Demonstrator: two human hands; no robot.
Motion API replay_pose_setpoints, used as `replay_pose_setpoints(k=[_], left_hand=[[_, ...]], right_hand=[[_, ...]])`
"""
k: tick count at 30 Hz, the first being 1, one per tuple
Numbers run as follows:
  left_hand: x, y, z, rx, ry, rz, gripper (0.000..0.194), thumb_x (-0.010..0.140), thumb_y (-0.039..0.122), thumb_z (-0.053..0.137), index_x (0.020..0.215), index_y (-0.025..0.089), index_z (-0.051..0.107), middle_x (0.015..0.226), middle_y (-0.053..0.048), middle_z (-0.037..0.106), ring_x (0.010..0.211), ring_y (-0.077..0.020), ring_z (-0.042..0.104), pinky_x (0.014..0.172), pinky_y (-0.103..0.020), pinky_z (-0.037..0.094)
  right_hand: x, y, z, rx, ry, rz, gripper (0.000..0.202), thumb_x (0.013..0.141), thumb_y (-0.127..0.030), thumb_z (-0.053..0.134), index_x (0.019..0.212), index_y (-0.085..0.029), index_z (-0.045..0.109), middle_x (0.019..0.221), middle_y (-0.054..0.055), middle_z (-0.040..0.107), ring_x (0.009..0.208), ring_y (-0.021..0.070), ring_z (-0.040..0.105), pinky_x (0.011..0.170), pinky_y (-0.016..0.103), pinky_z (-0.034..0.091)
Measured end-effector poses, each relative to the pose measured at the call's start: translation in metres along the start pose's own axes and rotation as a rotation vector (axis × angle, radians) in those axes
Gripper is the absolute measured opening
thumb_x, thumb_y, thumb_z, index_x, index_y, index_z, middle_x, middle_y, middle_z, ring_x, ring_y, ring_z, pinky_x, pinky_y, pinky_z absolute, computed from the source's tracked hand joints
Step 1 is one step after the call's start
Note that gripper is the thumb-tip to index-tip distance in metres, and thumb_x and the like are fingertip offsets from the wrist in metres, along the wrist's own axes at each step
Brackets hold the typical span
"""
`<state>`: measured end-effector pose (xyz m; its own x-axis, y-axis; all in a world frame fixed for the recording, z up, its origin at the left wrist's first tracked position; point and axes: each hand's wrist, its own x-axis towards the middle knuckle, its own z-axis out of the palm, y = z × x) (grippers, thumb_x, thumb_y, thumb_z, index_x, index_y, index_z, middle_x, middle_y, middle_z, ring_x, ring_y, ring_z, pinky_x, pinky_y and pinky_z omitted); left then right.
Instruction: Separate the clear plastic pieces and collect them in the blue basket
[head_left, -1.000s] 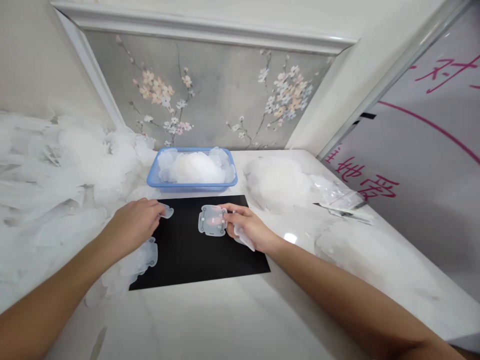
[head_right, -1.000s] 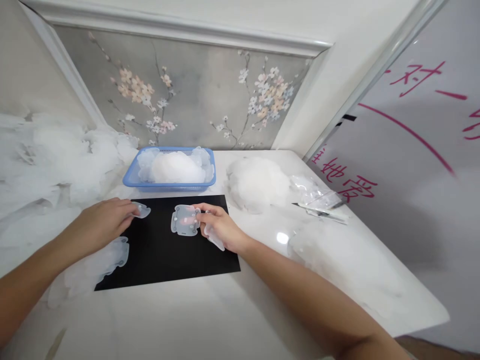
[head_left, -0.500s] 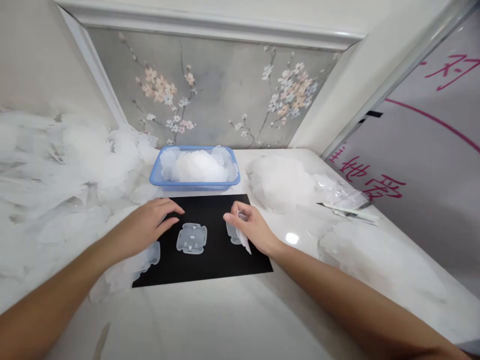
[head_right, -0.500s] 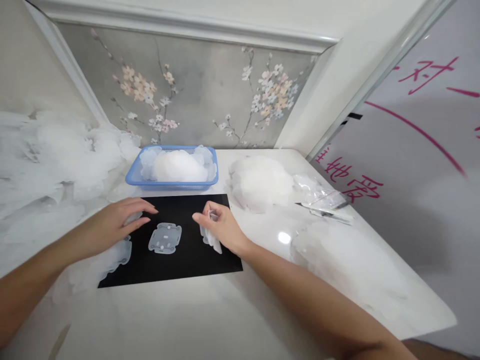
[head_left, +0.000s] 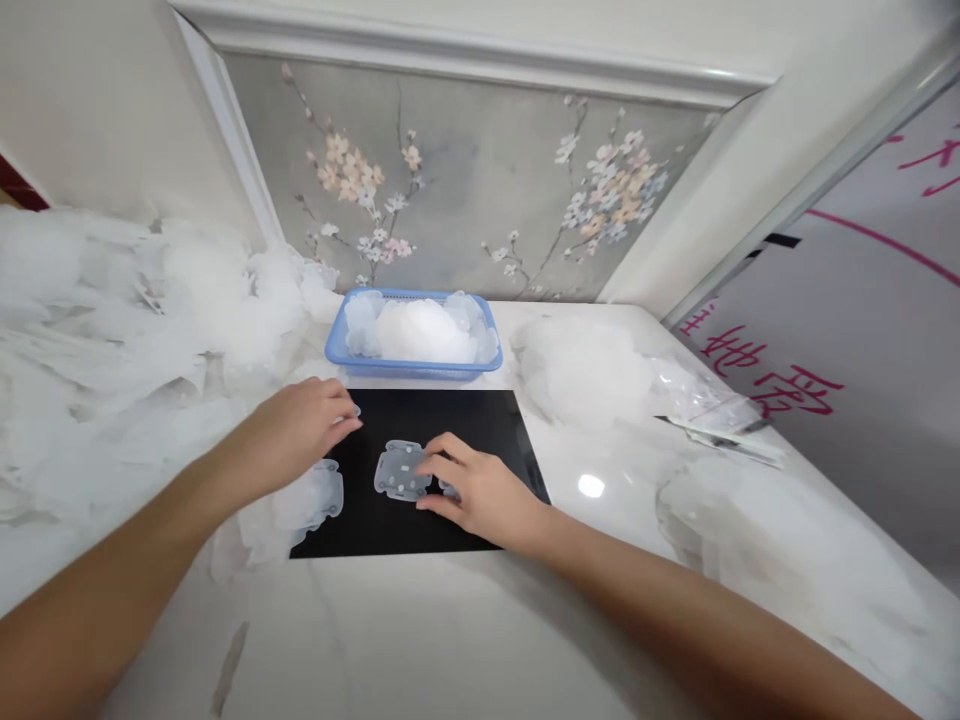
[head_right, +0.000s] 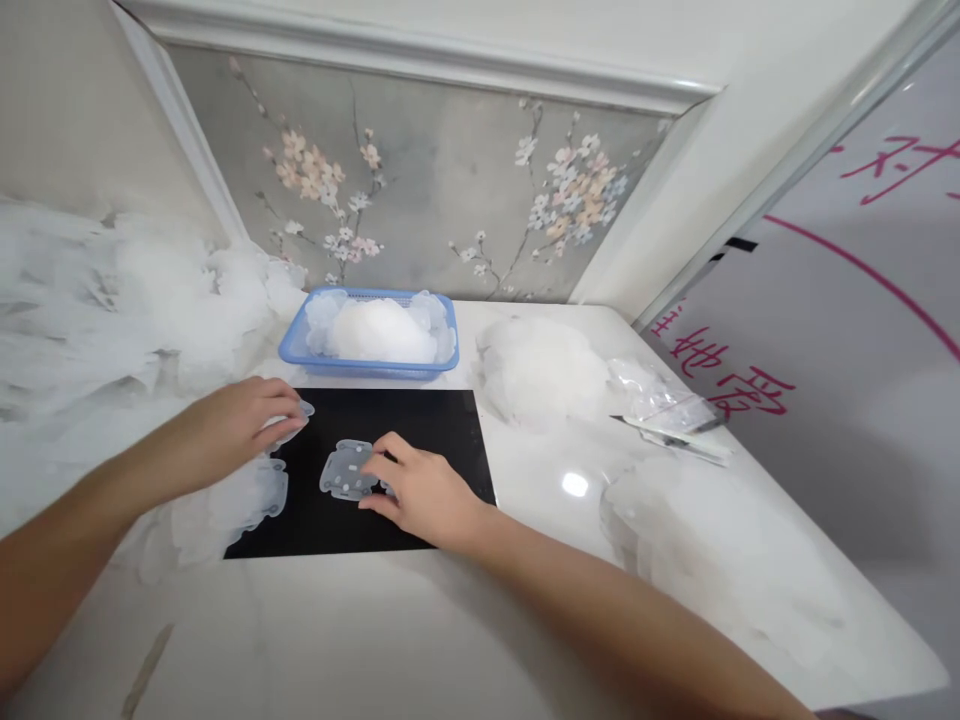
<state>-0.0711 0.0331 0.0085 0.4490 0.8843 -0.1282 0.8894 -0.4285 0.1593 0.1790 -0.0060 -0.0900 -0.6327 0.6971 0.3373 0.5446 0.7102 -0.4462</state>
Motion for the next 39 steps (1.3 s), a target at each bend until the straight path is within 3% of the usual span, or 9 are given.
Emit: replay_pose_setpoints(k=[3,8,11,15,19,24,29,34,39], left_hand=[[0.007,0.018,0.014,-0.114,-0.017,0.086,0.040,0.097,0.033,0.034,0.092,0.019,0.071,0.102,-0.008,0.072,0.098,-0.0252,0.063,0.088,-0.039,0.047],[0.015,0.025,0.040,-0.413,0.027,0.088,0.034,0.096,0.027,0.037,0.112,0.022,0.066,0.113,-0.006,0.071,0.103,-0.0214,0.064,0.090,-0.036,0.048],[0.019,0.022,0.049,-0.556,0.006,0.042,0.029,0.093,0.033,0.046,0.111,0.021,0.066,0.102,-0.005,0.071,0.091,-0.0207,0.065,0.081,-0.034,0.050],[0.020,0.023,0.049,-0.735,-0.115,0.014,0.029,0.093,0.037,0.049,0.111,0.022,0.066,0.096,-0.002,0.069,0.086,-0.0190,0.062,0.077,-0.032,0.047],[0.017,0.025,0.044,-1.025,-0.242,-0.003,0.027,0.089,0.041,0.059,0.105,0.022,0.068,0.087,0.000,0.066,0.080,-0.0157,0.058,0.074,-0.029,0.044],[0.012,0.029,0.036,-1.365,-0.186,-0.086,0.024,0.073,0.034,0.076,0.091,0.020,0.069,0.063,0.006,0.051,0.057,-0.0089,0.044,0.055,-0.023,0.032],[0.008,0.039,0.031,-1.354,-0.112,-0.026,0.031,0.078,0.036,0.068,0.105,0.022,0.070,0.061,0.007,0.046,0.052,-0.0089,0.037,0.051,-0.024,0.029],[0.005,0.044,0.031,-1.282,-0.109,-0.082,0.030,0.091,0.043,0.051,0.108,0.023,0.066,0.060,0.006,0.045,0.051,-0.0097,0.036,0.049,-0.023,0.030],[0.005,0.046,0.035,-1.221,-0.058,-0.078,0.035,0.095,0.048,0.046,0.115,0.024,0.062,0.060,0.007,0.044,0.050,-0.0096,0.038,0.049,-0.022,0.033]], right_hand=[[0.003,0.004,0.004,-0.176,0.039,-0.130,0.007,0.095,-0.022,0.059,0.096,-0.020,0.065,0.105,0.006,0.067,0.075,0.0145,0.064,0.069,0.029,0.049],[0.004,0.009,0.005,-0.307,0.065,-0.220,0.015,0.097,-0.017,0.054,0.086,-0.019,0.065,0.091,0.004,0.070,0.070,0.0139,0.058,0.067,0.029,0.044],[0.002,0.008,-0.001,-0.362,0.132,-0.293,0.019,0.097,-0.011,0.051,0.085,-0.018,0.065,0.091,0.003,0.071,0.067,0.0132,0.054,0.064,0.029,0.040],[0.000,0.002,-0.010,-0.413,0.285,-0.397,0.018,0.094,-0.006,0.053,0.089,-0.017,0.066,0.099,0.003,0.073,0.068,0.0125,0.051,0.061,0.029,0.036],[-0.002,-0.001,-0.016,-0.430,0.404,-0.438,0.017,0.093,-0.008,0.058,0.081,-0.019,0.063,0.102,0.002,0.074,0.065,0.0118,0.047,0.059,0.030,0.032],[-0.005,0.001,-0.018,-0.402,0.375,-0.477,0.024,0.093,-0.009,0.059,0.072,-0.021,0.058,0.108,0.003,0.074,0.061,0.0121,0.044,0.057,0.031,0.031],[-0.008,0.004,-0.020,-0.267,0.285,-0.404,0.028,0.096,-0.011,0.053,0.070,-0.023,0.057,0.116,0.000,0.073,0.058,0.0119,0.045,0.055,0.033,0.033],[-0.008,0.003,-0.023,-0.218,0.167,-0.307,0.031,0.098,-0.016,0.049,0.069,-0.025,0.059,0.115,0.000,0.073,0.056,0.0121,0.047,0.055,0.034,0.036],[-0.007,0.002,-0.023,-0.264,0.185,-0.348,0.031,0.096,-0.014,0.050,0.068,-0.025,0.057,0.112,0.001,0.075,0.054,0.0119,0.047,0.053,0.032,0.037]])
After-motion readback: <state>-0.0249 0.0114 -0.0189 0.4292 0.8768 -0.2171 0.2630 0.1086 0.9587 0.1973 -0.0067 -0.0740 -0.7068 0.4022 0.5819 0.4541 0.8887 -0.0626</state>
